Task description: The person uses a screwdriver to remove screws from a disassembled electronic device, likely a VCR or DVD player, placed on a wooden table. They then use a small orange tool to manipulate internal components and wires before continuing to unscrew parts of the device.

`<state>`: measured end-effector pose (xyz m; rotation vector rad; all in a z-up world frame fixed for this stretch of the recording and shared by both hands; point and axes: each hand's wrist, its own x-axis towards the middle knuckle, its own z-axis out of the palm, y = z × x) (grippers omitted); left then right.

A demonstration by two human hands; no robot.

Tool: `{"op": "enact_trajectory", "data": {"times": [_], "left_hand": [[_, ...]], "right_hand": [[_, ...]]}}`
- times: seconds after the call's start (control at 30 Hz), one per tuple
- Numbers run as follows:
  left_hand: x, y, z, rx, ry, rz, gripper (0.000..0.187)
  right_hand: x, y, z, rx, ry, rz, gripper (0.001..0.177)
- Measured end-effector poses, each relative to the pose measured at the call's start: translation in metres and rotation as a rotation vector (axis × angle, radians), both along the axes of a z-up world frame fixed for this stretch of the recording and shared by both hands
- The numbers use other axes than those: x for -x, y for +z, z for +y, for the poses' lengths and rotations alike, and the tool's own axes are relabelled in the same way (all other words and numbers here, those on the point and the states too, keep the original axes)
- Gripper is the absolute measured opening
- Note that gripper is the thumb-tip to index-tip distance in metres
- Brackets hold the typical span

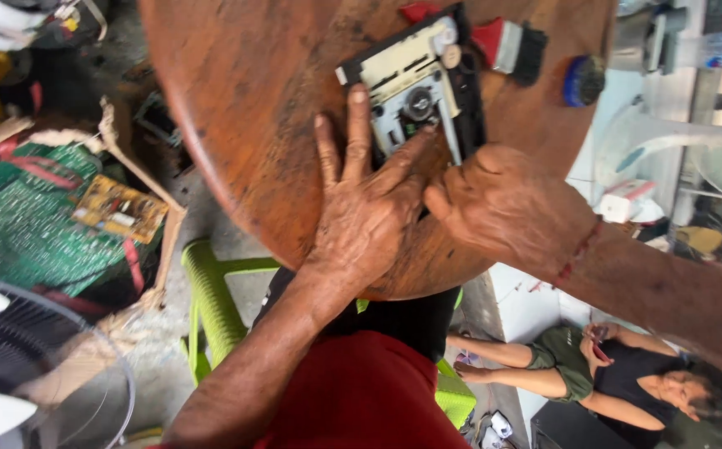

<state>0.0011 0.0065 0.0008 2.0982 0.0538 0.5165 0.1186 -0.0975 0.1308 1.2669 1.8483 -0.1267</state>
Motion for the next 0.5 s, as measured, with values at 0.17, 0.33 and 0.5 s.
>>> {"op": "enact_trajectory", "data": {"times": [0.17, 0.33, 0.5], "left_hand": [[0.001, 0.004, 0.001, -0.025, 0.004, 0.026, 0.038], [0.004, 0.002, -0.001, -0.031, 0.061, -0.022, 0.029], [0.003, 0.002, 0.003, -0.025, 0.02, -0.009, 0.033]], "right_hand": [[-0.005, 0.008, 0.004, -0.057, -0.746, 0.18, 0.03], [-0.023, -0.002, 0.023, 0.307, -1.48, 0.296, 0.051], [-0.034, -0.028, -0.034, 0.135, -0.327, 0.473, 0.014]]}}
